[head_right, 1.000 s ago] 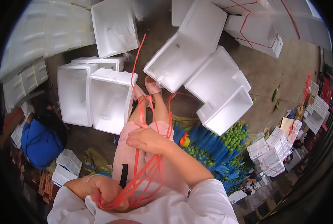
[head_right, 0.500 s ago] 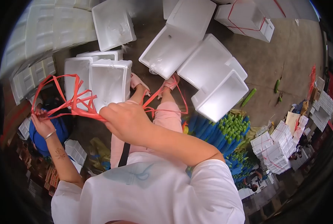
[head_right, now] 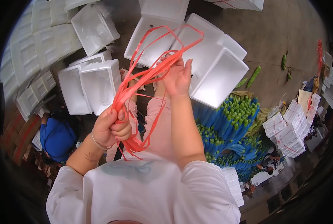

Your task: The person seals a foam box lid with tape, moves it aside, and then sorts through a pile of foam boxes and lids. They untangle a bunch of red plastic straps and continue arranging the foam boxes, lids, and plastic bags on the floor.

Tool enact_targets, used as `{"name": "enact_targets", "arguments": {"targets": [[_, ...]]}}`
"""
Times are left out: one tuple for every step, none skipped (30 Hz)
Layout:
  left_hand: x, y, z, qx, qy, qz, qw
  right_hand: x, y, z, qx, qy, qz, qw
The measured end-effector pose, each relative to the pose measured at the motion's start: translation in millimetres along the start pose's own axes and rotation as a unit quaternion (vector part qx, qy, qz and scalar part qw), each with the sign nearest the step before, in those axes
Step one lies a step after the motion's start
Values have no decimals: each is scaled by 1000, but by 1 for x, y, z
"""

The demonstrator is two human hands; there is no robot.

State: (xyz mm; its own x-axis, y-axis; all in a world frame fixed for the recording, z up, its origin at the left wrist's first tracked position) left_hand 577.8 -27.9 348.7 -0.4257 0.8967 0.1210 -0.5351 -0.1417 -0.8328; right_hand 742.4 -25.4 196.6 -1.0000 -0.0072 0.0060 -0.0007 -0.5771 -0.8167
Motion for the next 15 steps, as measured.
{"name": "enact_targets", "arguments": {"targets": [[21, -11, -8, -14, -47, 25, 998, 42, 18, 1, 47, -62, 24, 997], [55, -6, -8, 13, -119, 41, 992, 93, 19, 16, -4, -208, 73, 975], [104, -4, -6, 67, -218, 29, 973, 134, 11, 45, 4, -335, 122, 934], [158, 8, 6, 42, -290, -16, 956, 150, 12, 76, -43, -435, 238, 867], [209, 25, 29, 65, -355, -44, 932, 159, 21, 107, -90, -523, 345, 774], [264, 54, 65, 83, -392, -112, 909, 149, 46, 128, -149, -497, 502, 692], [322, 102, 116, 127, -416, -172, 884, 125, 71, 143, -203, -452, 642, 585], [363, 145, 167, 165, -423, -200, 868, 90, 77, 145, -131, -505, 564, 640], [379, 172, 201, 203, -428, -227, 851, 55, 76, 143, -55, -550, 476, 684], [368, 175, 201, 204, -427, -227, 851, 22, 64, 127, -9, -516, 444, 732], [357, 180, 202, 276, -446, -247, 815, -3, 44, 110, 32, -479, 484, 731], [349, 187, 210, 347, -461, -263, 773, -23, 25, 93, 46, -390, 486, 781], [344, 194, 214, 349, -460, -259, 774, -44, 25, 79, 33, -287, 486, 825], [345, 205, 228, 395, -488, -256, 735, -50, 25, 77, 10, -260, 468, 845], [351, 214, 242, 438, -515, -253, 692, -54, 24, 73, -17, -230, 450, 863]]}}
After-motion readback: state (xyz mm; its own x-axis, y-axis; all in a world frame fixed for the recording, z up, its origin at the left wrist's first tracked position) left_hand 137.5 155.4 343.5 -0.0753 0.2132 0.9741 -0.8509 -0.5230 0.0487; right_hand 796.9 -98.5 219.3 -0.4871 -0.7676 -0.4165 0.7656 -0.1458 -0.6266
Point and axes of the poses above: each hand's wrist, its own z-axis away from the middle knuckle, its own y-axis out of the back of the hand, x = y × z, the point moved 7 cm from there along -z, towards the middle knuckle, and after that the axes turned 12 degrees about -y, right-handed, at the moved point
